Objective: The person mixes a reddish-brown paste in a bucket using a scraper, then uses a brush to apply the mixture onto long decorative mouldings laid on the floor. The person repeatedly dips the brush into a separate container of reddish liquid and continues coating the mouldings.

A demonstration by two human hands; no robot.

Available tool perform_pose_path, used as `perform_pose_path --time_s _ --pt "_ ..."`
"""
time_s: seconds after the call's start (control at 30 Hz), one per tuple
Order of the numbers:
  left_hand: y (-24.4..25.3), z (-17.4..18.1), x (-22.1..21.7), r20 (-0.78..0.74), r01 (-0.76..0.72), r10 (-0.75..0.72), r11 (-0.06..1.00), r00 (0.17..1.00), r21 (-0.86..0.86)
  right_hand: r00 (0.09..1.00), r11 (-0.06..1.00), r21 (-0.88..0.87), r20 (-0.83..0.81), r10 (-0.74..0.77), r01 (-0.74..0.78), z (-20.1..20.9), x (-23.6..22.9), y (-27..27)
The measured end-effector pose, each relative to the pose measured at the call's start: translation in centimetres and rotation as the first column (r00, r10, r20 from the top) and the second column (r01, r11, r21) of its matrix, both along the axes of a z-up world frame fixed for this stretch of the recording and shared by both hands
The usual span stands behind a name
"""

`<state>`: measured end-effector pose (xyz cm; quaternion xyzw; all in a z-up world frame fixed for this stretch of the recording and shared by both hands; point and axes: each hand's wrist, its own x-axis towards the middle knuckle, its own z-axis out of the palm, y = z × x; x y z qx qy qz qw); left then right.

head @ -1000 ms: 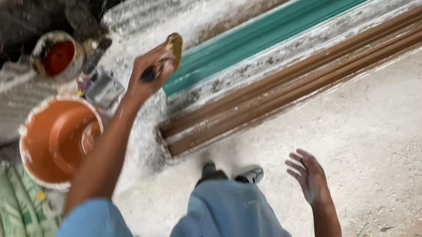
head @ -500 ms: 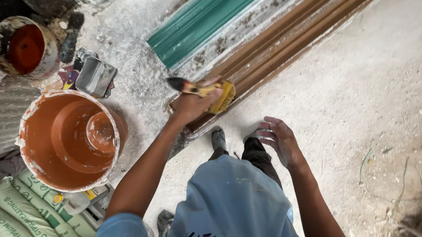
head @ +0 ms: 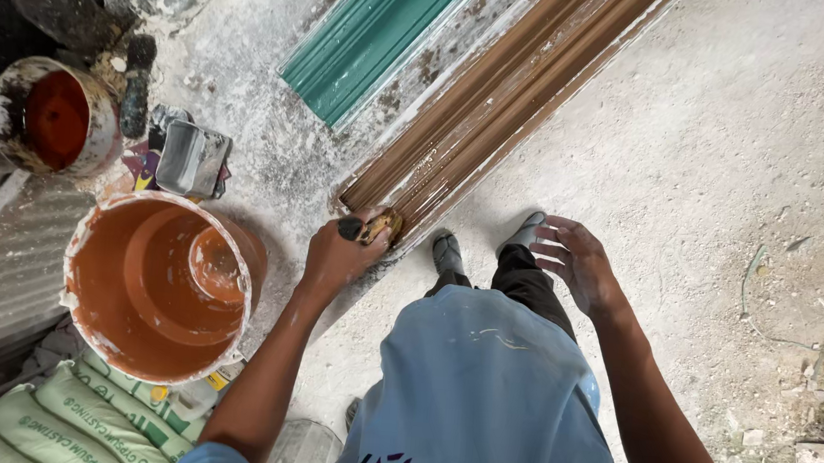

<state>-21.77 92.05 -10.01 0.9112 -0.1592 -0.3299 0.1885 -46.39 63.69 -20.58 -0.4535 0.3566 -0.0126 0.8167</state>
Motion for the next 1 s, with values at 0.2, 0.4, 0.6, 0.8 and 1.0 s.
perform_pose_path --time_s 0.2,0.4,0.6,0.8,1.0 --pt "-1.4 -3.1 0.9 0.048 0.068 -0.068 0.998 0.997 0.011 0.998 0.998 -0.029 -0.031 0.046 -0.047 0.5 1.6 -0.9" --pt "-7.9 -7.8 1.9 0.224 0.163 -0.092 0.932 0.97 -0.323 0.997 0.997 -0.063 -0.072 0.039 -0.043 -0.1 1.7 -4.5" --pt "-18.7 -9.9 4.0 0.276 0.189 -0.076 0.893 0.958 -0.41 0.989 0.999 -0.045 0.148 0.016 -0.009 -3.7 0.8 -11.1" --pt "-33.2 -12.4 5.7 0.234 0.142 -0.062 0.928 0.97 -0.345 0.973 1.0 -0.006 0.231 -0.002 0.003 -8.4 0.8 -22.5" --pt "-48.8 -13.1 8.6 0.243 0.146 -0.044 0.896 0.969 -0.418 0.986 0.997 -0.03 0.157 -0.062 0.067 -8.8 2.1 -37.2"
